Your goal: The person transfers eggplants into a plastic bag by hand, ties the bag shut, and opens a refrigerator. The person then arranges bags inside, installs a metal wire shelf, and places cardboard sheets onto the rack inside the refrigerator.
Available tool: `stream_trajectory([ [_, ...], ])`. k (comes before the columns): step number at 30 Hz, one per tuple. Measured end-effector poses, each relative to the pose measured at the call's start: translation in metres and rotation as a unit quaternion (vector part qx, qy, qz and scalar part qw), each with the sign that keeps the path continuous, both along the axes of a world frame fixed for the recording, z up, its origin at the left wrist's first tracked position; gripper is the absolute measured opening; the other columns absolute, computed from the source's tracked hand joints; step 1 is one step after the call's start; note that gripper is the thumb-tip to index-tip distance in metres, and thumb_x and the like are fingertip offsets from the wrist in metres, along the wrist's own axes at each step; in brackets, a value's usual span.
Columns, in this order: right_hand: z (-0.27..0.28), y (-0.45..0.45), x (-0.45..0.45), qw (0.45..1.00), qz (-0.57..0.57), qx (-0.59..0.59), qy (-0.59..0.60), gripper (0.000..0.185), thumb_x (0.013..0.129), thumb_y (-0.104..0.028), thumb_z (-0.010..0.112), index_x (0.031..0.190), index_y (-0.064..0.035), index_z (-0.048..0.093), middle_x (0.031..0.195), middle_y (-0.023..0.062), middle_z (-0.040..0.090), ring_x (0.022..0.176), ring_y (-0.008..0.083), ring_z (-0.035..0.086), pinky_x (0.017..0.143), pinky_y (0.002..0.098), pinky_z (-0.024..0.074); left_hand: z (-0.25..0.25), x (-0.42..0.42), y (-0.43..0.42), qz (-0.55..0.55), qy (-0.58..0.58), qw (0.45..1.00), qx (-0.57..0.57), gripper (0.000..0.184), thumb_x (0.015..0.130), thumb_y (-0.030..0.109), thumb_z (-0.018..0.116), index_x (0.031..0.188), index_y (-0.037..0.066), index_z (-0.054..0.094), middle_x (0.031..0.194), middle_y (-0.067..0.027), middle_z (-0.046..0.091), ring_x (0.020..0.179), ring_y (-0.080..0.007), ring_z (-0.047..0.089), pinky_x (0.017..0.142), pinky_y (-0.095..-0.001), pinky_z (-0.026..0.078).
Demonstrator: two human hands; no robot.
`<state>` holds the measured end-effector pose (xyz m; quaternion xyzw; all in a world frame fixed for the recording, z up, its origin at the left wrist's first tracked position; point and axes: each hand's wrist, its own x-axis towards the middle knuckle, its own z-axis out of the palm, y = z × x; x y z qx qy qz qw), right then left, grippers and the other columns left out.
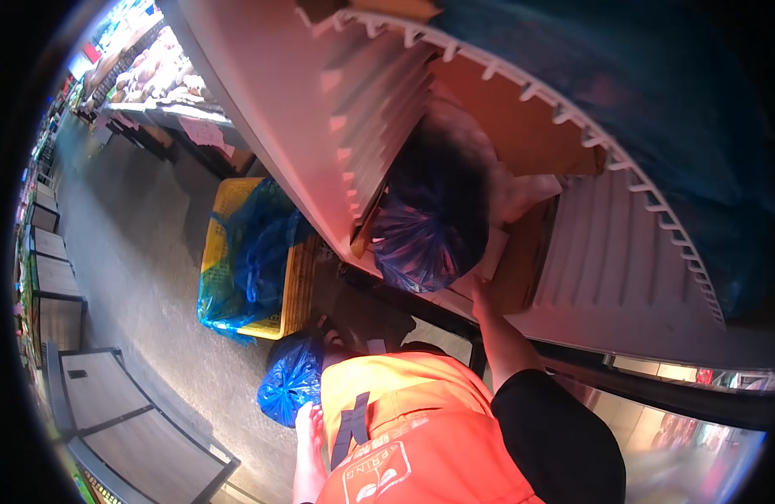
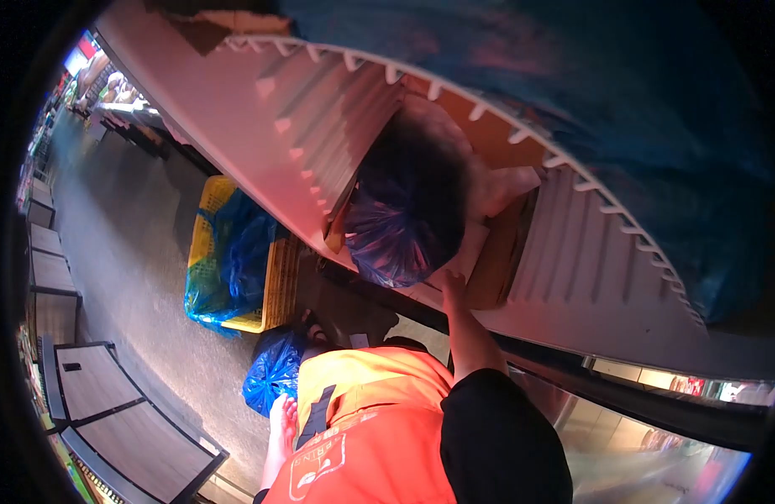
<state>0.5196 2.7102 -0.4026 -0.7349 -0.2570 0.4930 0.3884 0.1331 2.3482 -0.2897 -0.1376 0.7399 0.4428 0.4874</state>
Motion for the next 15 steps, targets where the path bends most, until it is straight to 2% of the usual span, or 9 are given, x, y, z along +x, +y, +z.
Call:
stream_trajectory([
  [2, -0.019, 0.003, 0.009, 0.998, -0.029, -0.019, 0.045, 0.066, 0.082, -0.05, 0.048, 0.124, 0.0006, 0.041, 0.121, 0.0174, 0.048, 0.105, 0.0287, 0.049, 0.091, 0.0365, 0.0375, -0.005, 0.004, -0.008, 0.019, -0.002, 1.0, 0.009, 0.028, 0.078, 0.032, 0.061, 0.1, 0.017, 0.054, 0.085, 0.0019, 0.056, 0.075, -0.0107, 0.052, 0.064, -0.0256, 0.04],
  [4, -0.024, 0.014, 0.017, 0.993, -0.056, -0.05, 0.095, 0.072, 0.081, -0.058, 0.043, 0.126, -0.0027, 0.038, 0.121, 0.0107, 0.046, 0.108, 0.0261, 0.046, 0.091, 0.0373, 0.0353, -0.015, 0.003, -0.016, 0.027, -0.006, 0.999, 0.018, 0.029, 0.076, 0.033, 0.064, 0.098, 0.016, 0.055, 0.086, 0.0001, 0.056, 0.075, -0.0122, 0.053, 0.066, -0.0266, 0.043],
  [5, -0.014, 0.022, 0.014, 0.988, -0.068, -0.065, 0.121, 0.075, 0.08, -0.062, 0.041, 0.128, -0.0044, 0.036, 0.121, 0.0073, 0.045, 0.109, 0.0248, 0.044, 0.091, 0.0376, 0.0342, -0.01, 0.007, -0.013, 0.036, -0.014, 0.999, 0.014, 0.027, 0.078, 0.029, 0.062, 0.098, 0.014, 0.053, 0.084, -0.001, 0.055, 0.073, -0.0124, 0.053, 0.061, -0.0255, 0.044],
  [7, 0.032, 0.03, -0.003, 0.981, -0.053, -0.044, 0.183, 0.073, 0.082, -0.062, 0.037, 0.132, -0.0085, 0.032, 0.128, 0.005, 0.04, 0.115, 0.0255, 0.04, 0.094, 0.0408, 0.0324, -0.015, 0.012, -0.022, 0.008, -0.014, 1.0, 0.011, 0.022, 0.082, 0.023, 0.057, 0.101, 0.013, 0.052, 0.083, -0.0006, 0.055, 0.07, -0.0105, 0.052, 0.056, -0.0212, 0.04],
  [9, 0.037, 0.046, -0.022, 0.952, -0.026, -0.003, 0.305, 0.072, 0.084, -0.062, 0.032, 0.135, -0.0114, 0.028, 0.134, 0.0042, 0.035, 0.12, 0.026, 0.036, 0.097, 0.0427, 0.0306, -0.014, 0.017, -0.026, 0.008, -0.016, 1.0, -0.006, 0.017, 0.086, 0.016, 0.051, 0.102, 0.011, 0.051, 0.08, -0.0017, 0.055, 0.065, -0.0092, 0.051, 0.051, -0.0175, 0.038],
  [11, 0.029, 0.062, -0.036, 0.879, 0.006, 0.057, 0.474, 0.069, 0.086, -0.061, 0.026, 0.136, -0.0131, 0.025, 0.137, 0.0048, 0.031, 0.124, 0.0264, 0.032, 0.101, 0.0433, 0.0286, -0.014, 0.017, -0.033, 0.003, -0.023, 1.0, -0.006, 0.017, 0.086, 0.016, 0.051, 0.102, 0.01, 0.051, 0.078, -0.0016, 0.055, 0.064, -0.009, 0.051, 0.051, -0.0179, 0.039],
  [14, 0.005, 0.083, -0.06, 0.876, -0.101, 0.01, 0.472, 0.071, 0.087, -0.059, 0.023, 0.137, -0.0087, 0.02, 0.137, 0.0104, 0.031, 0.124, 0.0273, 0.034, 0.102, 0.0387, 0.0295, -0.017, 0.017, -0.039, -0.001, -0.032, 0.999, -0.018, 0.018, 0.085, 0.015, 0.051, 0.102, 0.009, 0.05, 0.077, -0.0017, 0.055, 0.062, -0.008, 0.05, 0.05, -0.0181, 0.039],
  [15, 0.001, 0.081, -0.062, 0.867, -0.075, 0.014, 0.492, 0.071, 0.086, -0.06, 0.023, 0.137, -0.0102, 0.021, 0.137, 0.0094, 0.031, 0.124, 0.0273, 0.033, 0.102, 0.0398, 0.0288, -0.021, 0.014, -0.041, -0.012, -0.03, 0.999, -0.017, 0.018, 0.085, 0.014, 0.051, 0.102, 0.009, 0.05, 0.077, -0.0018, 0.055, 0.061, -0.0078, 0.049, 0.049, -0.0178, 0.038],
])
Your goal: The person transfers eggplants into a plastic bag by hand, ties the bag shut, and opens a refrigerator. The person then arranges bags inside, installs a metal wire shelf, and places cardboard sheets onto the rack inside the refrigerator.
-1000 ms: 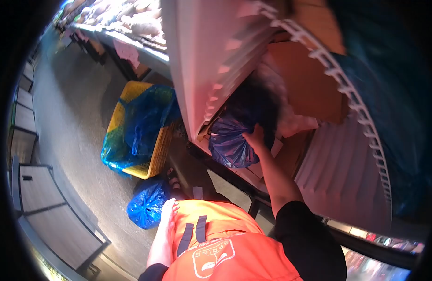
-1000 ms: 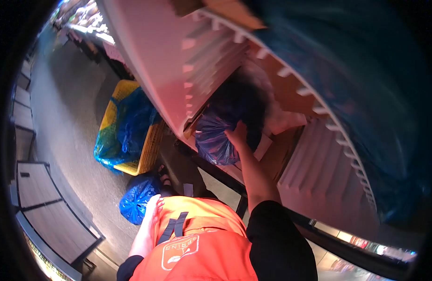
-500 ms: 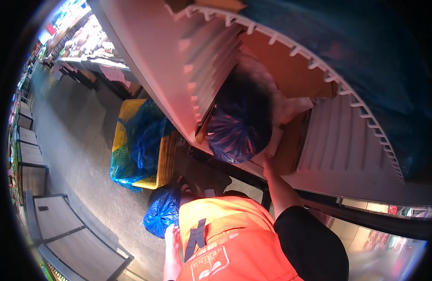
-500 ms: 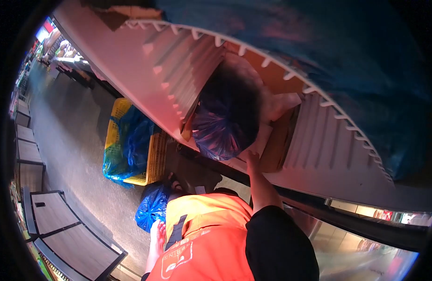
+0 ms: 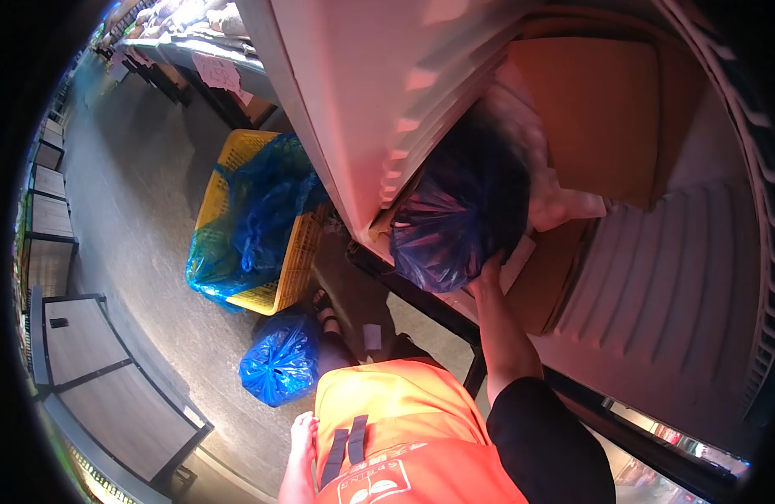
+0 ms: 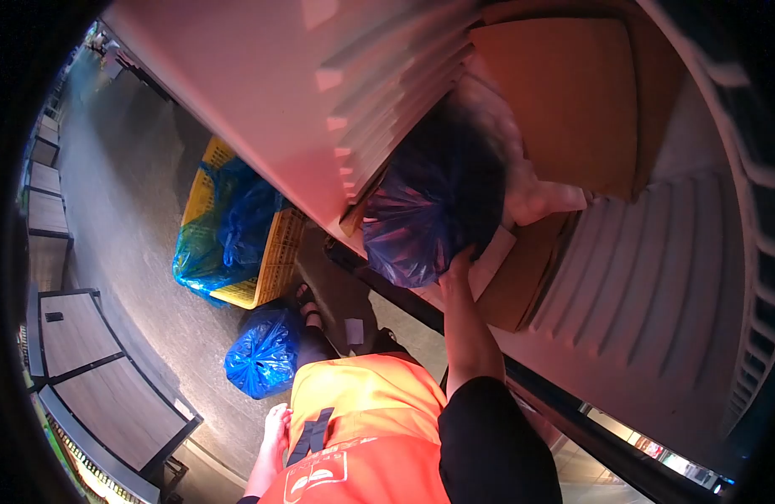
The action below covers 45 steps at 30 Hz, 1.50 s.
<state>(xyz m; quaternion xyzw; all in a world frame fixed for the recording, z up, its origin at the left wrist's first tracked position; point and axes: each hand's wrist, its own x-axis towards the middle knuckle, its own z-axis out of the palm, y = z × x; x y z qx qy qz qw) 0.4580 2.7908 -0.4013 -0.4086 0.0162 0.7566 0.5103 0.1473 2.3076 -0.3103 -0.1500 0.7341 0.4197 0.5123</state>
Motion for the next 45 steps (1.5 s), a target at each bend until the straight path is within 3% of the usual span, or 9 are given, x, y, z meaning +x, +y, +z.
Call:
stream_trajectory([
  [11, 0.006, -0.028, 0.056, 0.968, 0.176, -0.045, -0.175, 0.077, 0.079, -0.064, 0.04, 0.139, -0.0213, 0.017, 0.139, 0.0063, 0.025, 0.126, 0.028, 0.027, 0.097, 0.0549, 0.0233, 0.023, 0.003, 0.07, -0.129, 0.045, 0.99, 0.036, 0.02, 0.084, 0.012, 0.052, 0.103, 0.006, 0.052, 0.078, -0.0031, 0.057, 0.062, -0.0067, 0.052, 0.051, -0.0155, 0.037],
  [14, -0.02, -0.024, 0.085, 0.937, 0.134, -0.039, -0.319, 0.067, 0.084, -0.051, 0.043, 0.138, -0.0221, 0.017, 0.139, 0.0069, 0.026, 0.125, 0.0258, 0.029, 0.097, 0.0536, 0.0235, 0.016, 0.004, 0.063, -0.137, 0.056, 0.988, 0.05, 0.019, 0.084, 0.012, 0.052, 0.102, 0.006, 0.052, 0.078, -0.0033, 0.057, 0.062, -0.007, 0.052, 0.052, -0.0164, 0.038],
  [19, -0.037, 0.015, 0.076, 0.975, -0.001, -0.032, -0.219, 0.064, 0.086, -0.049, 0.041, 0.137, -0.0156, 0.021, 0.137, 0.0099, 0.029, 0.12, 0.0256, 0.038, 0.1, 0.0424, 0.0274, 0.008, 0.007, 0.025, -0.134, 0.09, 0.987, 0.017, 0.021, 0.082, 0.011, 0.054, 0.102, 0.006, 0.053, 0.079, -0.0046, 0.058, 0.062, -0.009, 0.052, 0.054, -0.0193, 0.04],
  [20, -0.019, 0.023, 0.055, 0.984, 0.01, 0.0, -0.175, 0.065, 0.086, -0.051, 0.039, 0.137, -0.013, 0.022, 0.136, 0.011, 0.031, 0.119, 0.0263, 0.038, 0.101, 0.0405, 0.0283, 0.01, 0.008, 0.018, -0.124, 0.093, 0.988, 0.007, 0.017, 0.081, 0.01, 0.053, 0.097, 0.003, 0.055, 0.078, -0.0054, 0.058, 0.069, -0.0114, 0.054, 0.063, -0.0228, 0.044],
  [24, 0.043, 0.021, -0.008, 0.987, 0.027, 0.081, -0.133, 0.061, 0.089, -0.053, 0.031, 0.132, -0.0092, 0.03, 0.133, 0.0087, 0.036, 0.119, 0.0252, 0.04, 0.101, 0.0382, 0.0317, -0.013, 0.011, -0.008, -0.066, 0.062, 0.996, -0.009, 0.014, 0.081, 0.01, 0.053, 0.093, 0.002, 0.056, 0.076, -0.0044, 0.058, 0.069, -0.0106, 0.053, 0.064, -0.0227, 0.043],
  [26, 0.092, 0.009, -0.05, 0.977, -0.023, -0.013, -0.211, 0.062, 0.088, -0.053, 0.032, 0.132, -0.0091, 0.031, 0.134, 0.0085, 0.036, 0.119, 0.0251, 0.04, 0.1, 0.0387, 0.0331, -0.006, 0.015, 0.005, -0.08, 0.082, 0.993, -0.037, 0.012, 0.082, 0.011, 0.053, 0.09, 0.002, 0.056, 0.076, -0.0039, 0.058, 0.068, -0.0103, 0.053, 0.063, -0.0228, 0.043],
  [31, 0.018, 0.01, -0.01, 0.995, 0.061, 0.0, -0.084, 0.067, 0.085, -0.058, 0.035, 0.132, -0.0103, 0.031, 0.13, 0.0091, 0.04, 0.114, 0.0258, 0.043, 0.095, 0.0397, 0.0366, 0.013, 0.013, 0.041, -0.11, 0.07, 0.991, 0.028, 0.018, 0.084, 0.016, 0.052, 0.099, 0.007, 0.054, 0.076, -0.0019, 0.057, 0.062, -0.0073, 0.049, 0.053, -0.0183, 0.038],
  [36, 0.023, 0.0, 0.038, 0.951, 0.164, -0.056, -0.256, 0.066, 0.083, -0.062, 0.035, 0.132, -0.018, 0.032, 0.129, 0.0033, 0.041, 0.117, 0.023, 0.038, 0.09, 0.0406, 0.0395, 0.027, 0.018, 0.061, -0.139, 0.059, 0.988, 0.029, 0.014, 0.085, 0.011, 0.052, 0.098, 0.007, 0.053, 0.078, -0.0016, 0.056, 0.066, -0.0074, 0.052, 0.06, -0.0194, 0.043],
  [45, 0.002, -0.005, 0.035, 0.977, 0.078, -0.009, -0.198, 0.065, 0.086, -0.051, 0.042, 0.134, -0.0103, 0.027, 0.133, 0.0084, 0.035, 0.11, 0.0259, 0.044, 0.084, 0.039, 0.0413, 0.01, 0.014, 0.015, -0.08, 0.043, 0.996, 0.007, 0.018, 0.083, 0.011, 0.052, 0.1, 0.005, 0.053, 0.077, -0.0024, 0.057, 0.065, -0.0073, 0.051, 0.06, -0.0188, 0.042],
])
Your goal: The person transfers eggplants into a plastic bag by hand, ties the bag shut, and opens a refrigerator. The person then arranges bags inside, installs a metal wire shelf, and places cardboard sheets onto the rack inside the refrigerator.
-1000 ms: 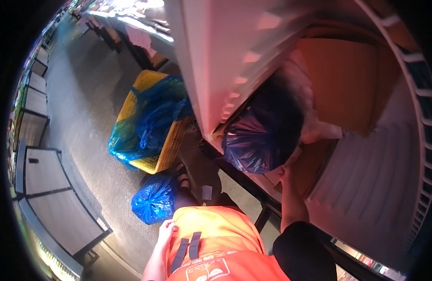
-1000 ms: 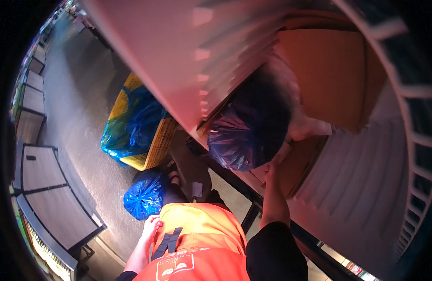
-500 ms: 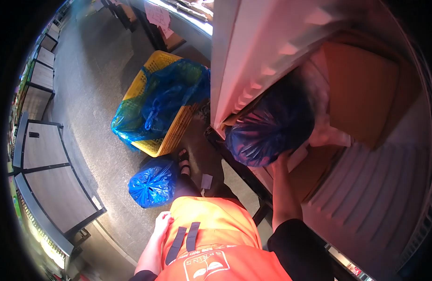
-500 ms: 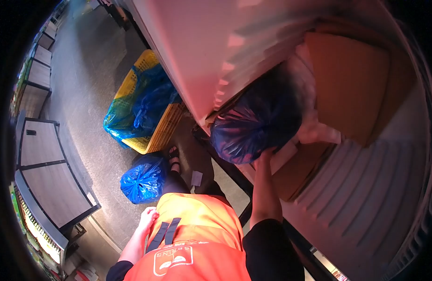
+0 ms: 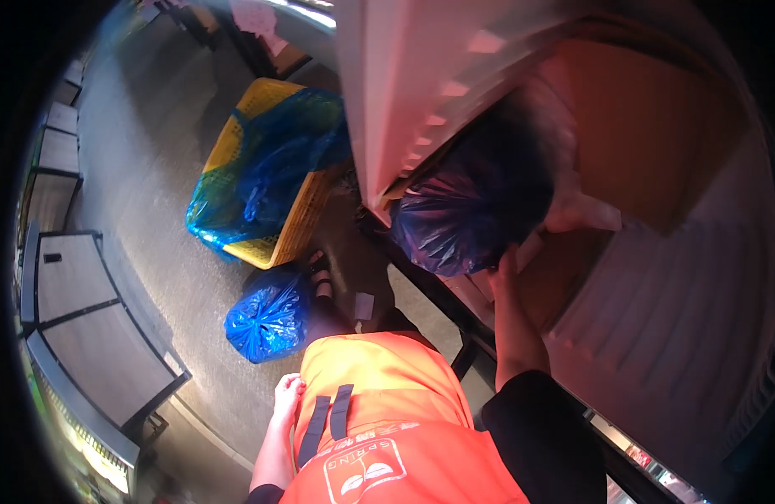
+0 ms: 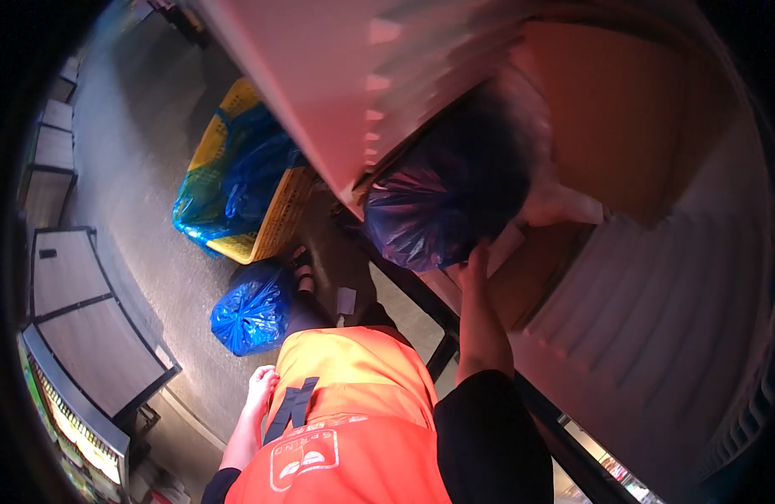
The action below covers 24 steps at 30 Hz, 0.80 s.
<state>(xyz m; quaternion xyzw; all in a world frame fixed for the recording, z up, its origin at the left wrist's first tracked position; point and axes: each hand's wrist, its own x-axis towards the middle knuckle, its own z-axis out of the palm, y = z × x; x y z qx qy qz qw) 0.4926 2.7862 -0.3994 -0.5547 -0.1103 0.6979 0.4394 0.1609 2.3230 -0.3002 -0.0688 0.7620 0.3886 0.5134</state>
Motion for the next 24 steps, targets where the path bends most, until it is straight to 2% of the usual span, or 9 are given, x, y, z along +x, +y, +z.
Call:
stream_trajectory([
  [7, -0.001, 0.046, 0.001, 0.994, -0.003, 0.044, 0.095, 0.064, 0.085, -0.05, 0.046, 0.133, -0.0103, 0.03, 0.129, 0.0083, 0.039, 0.11, 0.0267, 0.045, 0.085, 0.0386, 0.0426, -0.004, 0.003, -0.003, -0.007, 0.021, 1.0, -0.02, 0.018, 0.084, 0.012, 0.05, 0.1, 0.004, 0.054, 0.08, -0.0051, 0.058, 0.071, -0.0118, 0.054, 0.066, -0.0239, 0.044],
  [9, -0.005, 0.047, 0.008, 0.992, 0.011, 0.056, 0.11, 0.065, 0.085, -0.051, 0.046, 0.133, -0.0104, 0.03, 0.13, 0.0073, 0.039, 0.111, 0.027, 0.044, 0.087, 0.0384, 0.0415, -0.006, 0.0, 0.005, -0.008, 0.026, 1.0, -0.01, 0.017, 0.085, 0.013, 0.051, 0.099, 0.005, 0.053, 0.078, -0.0038, 0.058, 0.066, -0.0086, 0.052, 0.059, -0.0197, 0.041],
  [12, -0.018, 0.039, 0.022, 0.987, 0.092, 0.12, 0.048, 0.07, 0.084, -0.054, 0.046, 0.134, -0.0085, 0.028, 0.134, 0.008, 0.035, 0.115, 0.0284, 0.041, 0.091, 0.0389, 0.038, 0.003, 0.001, 0.027, -0.032, 0.038, 0.999, -0.001, 0.017, 0.084, 0.013, 0.051, 0.1, 0.006, 0.053, 0.077, -0.0032, 0.058, 0.065, -0.0077, 0.052, 0.059, -0.0188, 0.042],
  [15, 0.035, 0.034, 0.014, 0.997, 0.04, -0.059, 0.011, 0.066, 0.083, -0.054, 0.045, 0.135, -0.0164, 0.028, 0.135, 0.0042, 0.035, 0.121, 0.028, 0.035, 0.1, 0.0429, 0.0292, -0.003, -0.002, 0.033, -0.037, 0.017, 0.999, 0.032, 0.019, 0.085, 0.016, 0.052, 0.1, 0.005, 0.053, 0.079, -0.0037, 0.057, 0.067, -0.009, 0.052, 0.062, -0.0208, 0.043],
  [17, 0.014, 0.043, 0.014, 0.978, 0.075, 0.026, -0.194, 0.071, 0.08, -0.055, 0.048, 0.134, -0.0131, 0.028, 0.135, 0.0094, 0.034, 0.122, 0.0309, 0.034, 0.101, 0.042, 0.0271, 0.0, -0.001, 0.046, -0.012, -0.015, 0.999, 0.039, 0.019, 0.086, 0.017, 0.051, 0.101, 0.005, 0.053, 0.082, -0.0049, 0.057, 0.07, -0.0118, 0.054, 0.065, -0.0239, 0.045],
  [18, 0.015, 0.049, 0.013, 0.948, 0.088, 0.072, -0.298, 0.074, 0.079, -0.056, 0.05, 0.134, -0.0115, 0.028, 0.134, 0.0119, 0.034, 0.122, 0.0323, 0.033, 0.101, 0.0416, 0.026, 0.002, 0.0, 0.059, 0.0, -0.041, 0.999, 0.035, 0.021, 0.086, 0.018, 0.051, 0.102, 0.005, 0.053, 0.082, -0.0046, 0.057, 0.07, -0.012, 0.054, 0.065, -0.0239, 0.045],
  [19, 0.016, 0.052, 0.014, 0.865, 0.123, 0.169, -0.456, 0.075, 0.079, -0.056, 0.05, 0.134, -0.0095, 0.029, 0.135, 0.0149, 0.032, 0.123, 0.0335, 0.031, 0.101, 0.0423, 0.0257, 0.004, 0.0, 0.076, 0.005, -0.072, 0.997, 0.034, 0.022, 0.087, 0.02, 0.051, 0.103, 0.006, 0.052, 0.083, -0.0044, 0.057, 0.07, -0.0122, 0.055, 0.065, -0.0239, 0.045],
  [21, 0.055, 0.04, -0.021, 0.59, 0.164, 0.324, -0.721, 0.077, 0.078, -0.055, 0.051, 0.133, -0.0055, 0.029, 0.135, 0.0209, 0.029, 0.125, 0.0357, 0.028, 0.101, 0.0438, 0.0251, 0.0, 0.007, 0.121, 0.003, -0.144, 0.988, 0.053, 0.027, 0.088, 0.026, 0.05, 0.109, 0.009, 0.049, 0.091, -0.0048, 0.058, 0.074, -0.0135, 0.056, 0.064, -0.0232, 0.045],
  [24, 0.102, 0.055, -0.059, 0.514, 0.245, 0.445, -0.691, 0.078, 0.072, -0.045, 0.063, 0.13, -0.0031, 0.032, 0.13, 0.0253, 0.033, 0.122, 0.0384, 0.031, 0.099, 0.0454, 0.0267, -0.044, 0.029, 0.195, -0.111, -0.214, 0.963, 0.123, 0.061, 0.085, 0.046, 0.049, 0.132, 0.014, 0.028, 0.126, -0.0087, 0.045, 0.106, -0.019, 0.049, 0.08, -0.0327, 0.041],
])
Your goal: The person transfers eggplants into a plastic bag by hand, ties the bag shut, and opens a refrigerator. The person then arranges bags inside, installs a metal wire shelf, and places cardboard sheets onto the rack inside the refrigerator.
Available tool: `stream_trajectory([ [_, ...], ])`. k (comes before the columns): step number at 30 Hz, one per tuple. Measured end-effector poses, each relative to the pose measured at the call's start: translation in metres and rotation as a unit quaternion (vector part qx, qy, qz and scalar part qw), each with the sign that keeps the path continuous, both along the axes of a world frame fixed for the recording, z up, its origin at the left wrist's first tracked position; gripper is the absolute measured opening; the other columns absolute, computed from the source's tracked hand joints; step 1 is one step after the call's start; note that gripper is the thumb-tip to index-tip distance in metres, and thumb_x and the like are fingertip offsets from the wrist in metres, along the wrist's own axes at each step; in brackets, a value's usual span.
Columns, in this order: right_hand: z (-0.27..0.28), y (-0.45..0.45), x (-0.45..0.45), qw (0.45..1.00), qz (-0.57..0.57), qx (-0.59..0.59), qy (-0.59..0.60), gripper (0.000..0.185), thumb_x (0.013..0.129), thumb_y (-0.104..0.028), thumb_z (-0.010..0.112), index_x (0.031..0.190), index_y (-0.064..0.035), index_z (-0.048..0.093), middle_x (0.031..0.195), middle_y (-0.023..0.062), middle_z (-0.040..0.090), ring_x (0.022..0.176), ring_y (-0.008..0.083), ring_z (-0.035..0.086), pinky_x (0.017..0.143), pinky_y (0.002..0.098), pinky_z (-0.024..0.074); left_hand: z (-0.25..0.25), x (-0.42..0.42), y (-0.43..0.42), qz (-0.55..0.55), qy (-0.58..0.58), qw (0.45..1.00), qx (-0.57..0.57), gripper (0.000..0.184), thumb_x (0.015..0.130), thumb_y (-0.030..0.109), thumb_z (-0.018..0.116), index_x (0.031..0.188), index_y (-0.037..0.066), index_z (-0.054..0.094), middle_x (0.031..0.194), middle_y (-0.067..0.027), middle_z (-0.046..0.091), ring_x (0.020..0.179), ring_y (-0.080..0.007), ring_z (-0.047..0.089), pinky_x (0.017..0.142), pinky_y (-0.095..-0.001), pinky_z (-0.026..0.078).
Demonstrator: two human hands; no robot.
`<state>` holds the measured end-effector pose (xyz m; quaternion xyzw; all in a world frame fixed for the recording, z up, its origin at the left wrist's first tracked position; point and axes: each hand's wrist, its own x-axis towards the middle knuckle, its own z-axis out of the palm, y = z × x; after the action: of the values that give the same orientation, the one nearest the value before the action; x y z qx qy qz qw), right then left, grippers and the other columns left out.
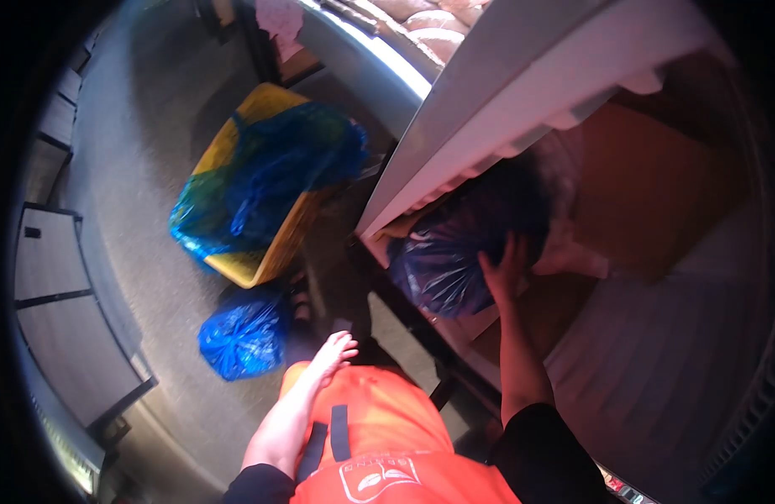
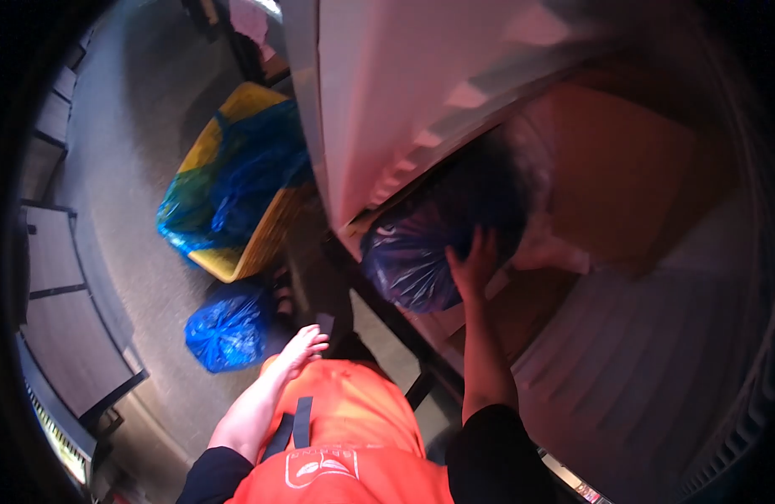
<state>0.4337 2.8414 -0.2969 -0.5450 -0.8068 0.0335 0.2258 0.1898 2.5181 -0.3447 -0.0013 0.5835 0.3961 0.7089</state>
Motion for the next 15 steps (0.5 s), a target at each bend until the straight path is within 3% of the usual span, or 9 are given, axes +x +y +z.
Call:
stream_trajectory([
  [2, 0.003, 0.021, -0.004, 0.998, 0.027, -0.048, -0.04, 0.075, 0.07, -0.039, 0.067, 0.128, -0.0036, 0.035, 0.125, 0.0253, 0.039, 0.117, 0.0391, 0.035, 0.097, 0.0447, 0.0293, -0.015, 0.035, 0.06, -0.044, -0.027, 0.999, 0.0, 0.079, 0.08, 0.055, 0.05, 0.138, 0.016, 0.012, 0.139, -0.009, 0.028, 0.121, -0.0251, 0.036, 0.091, -0.0466, 0.032],
  [3, 0.001, 0.029, -0.003, 0.995, 0.026, -0.074, -0.056, 0.074, 0.07, -0.038, 0.068, 0.127, -0.0041, 0.036, 0.122, 0.0252, 0.041, 0.115, 0.0393, 0.037, 0.096, 0.0441, 0.0307, -0.025, 0.053, 0.082, -0.026, -0.058, 0.998, 0.016, 0.088, 0.077, 0.06, 0.05, 0.139, 0.019, 0.005, 0.144, -0.0051, 0.018, 0.128, -0.0287, 0.025, 0.095, -0.056, 0.022],
  [6, -0.004, 0.054, 0.0, 0.99, 0.022, -0.101, -0.091, 0.064, 0.069, -0.033, 0.069, 0.121, -0.0058, 0.043, 0.111, 0.0232, 0.05, 0.106, 0.0384, 0.045, 0.09, 0.0421, 0.036, -0.045, 0.088, 0.149, 0.043, -0.082, 0.994, -0.057, 0.093, 0.072, 0.066, 0.051, 0.139, 0.028, -0.002, 0.144, 0.0006, 0.017, 0.129, -0.0299, 0.021, 0.094, -0.0631, 0.018],
  [9, 0.006, 0.066, 0.0, 0.988, 0.023, -0.151, -0.032, 0.053, 0.068, -0.028, 0.069, 0.113, -0.0071, 0.05, 0.103, 0.02, 0.055, 0.1, 0.0357, 0.05, 0.086, 0.0406, 0.04, -0.039, 0.097, 0.173, 0.117, -0.153, 0.98, 0.054, 0.098, 0.07, 0.067, 0.053, 0.137, 0.031, -0.009, 0.144, 0.0005, 0.016, 0.128, -0.0301, 0.024, 0.092, -0.0656, 0.018],
  [10, 0.021, 0.085, -0.002, 0.987, 0.026, -0.158, 0.001, 0.05, 0.068, -0.026, 0.07, 0.11, -0.0074, 0.052, 0.102, 0.0189, 0.057, 0.099, 0.0346, 0.052, 0.085, 0.0402, 0.041, -0.063, 0.109, 0.183, 0.164, -0.178, 0.97, 0.003, 0.103, 0.07, 0.066, 0.055, 0.135, 0.029, -0.016, 0.143, -0.0008, 0.017, 0.125, -0.0309, 0.028, 0.094, -0.0618, 0.021],
  [12, 0.023, 0.101, -0.003, 0.996, 0.08, -0.002, 0.039, 0.044, 0.063, -0.015, 0.07, 0.104, -0.0067, 0.055, 0.094, 0.0178, 0.06, 0.094, 0.0355, 0.055, 0.079, 0.0386, 0.0445, -0.025, 0.105, 0.197, 0.194, -0.172, 0.966, 0.0, 0.108, 0.07, 0.062, 0.059, 0.134, 0.028, -0.022, 0.143, -0.0029, 0.016, 0.123, -0.029, 0.033, 0.095, -0.0549, 0.026],
  [13, 0.021, 0.117, 0.005, 0.996, 0.065, -0.006, 0.067, 0.044, 0.062, -0.014, 0.07, 0.104, -0.0065, 0.056, 0.093, 0.0178, 0.06, 0.092, 0.0354, 0.056, 0.078, 0.0377, 0.0449, -0.023, 0.105, 0.197, 0.189, -0.197, 0.962, 0.029, 0.109, 0.071, 0.057, 0.061, 0.134, 0.025, -0.022, 0.143, -0.0033, 0.015, 0.121, -0.0251, 0.035, 0.095, -0.0472, 0.03],
  [15, 0.036, 0.123, 0.013, 0.995, 0.019, -0.061, 0.081, 0.044, 0.061, -0.012, 0.069, 0.103, -0.0057, 0.056, 0.093, 0.0179, 0.06, 0.091, 0.0349, 0.056, 0.078, 0.0358, 0.0447, -0.02, 0.11, 0.205, 0.2, -0.184, 0.962, 0.024, 0.116, 0.07, 0.055, 0.064, 0.131, 0.021, -0.028, 0.141, -0.0061, 0.017, 0.119, -0.0235, 0.034, 0.091, -0.0458, 0.034],
])
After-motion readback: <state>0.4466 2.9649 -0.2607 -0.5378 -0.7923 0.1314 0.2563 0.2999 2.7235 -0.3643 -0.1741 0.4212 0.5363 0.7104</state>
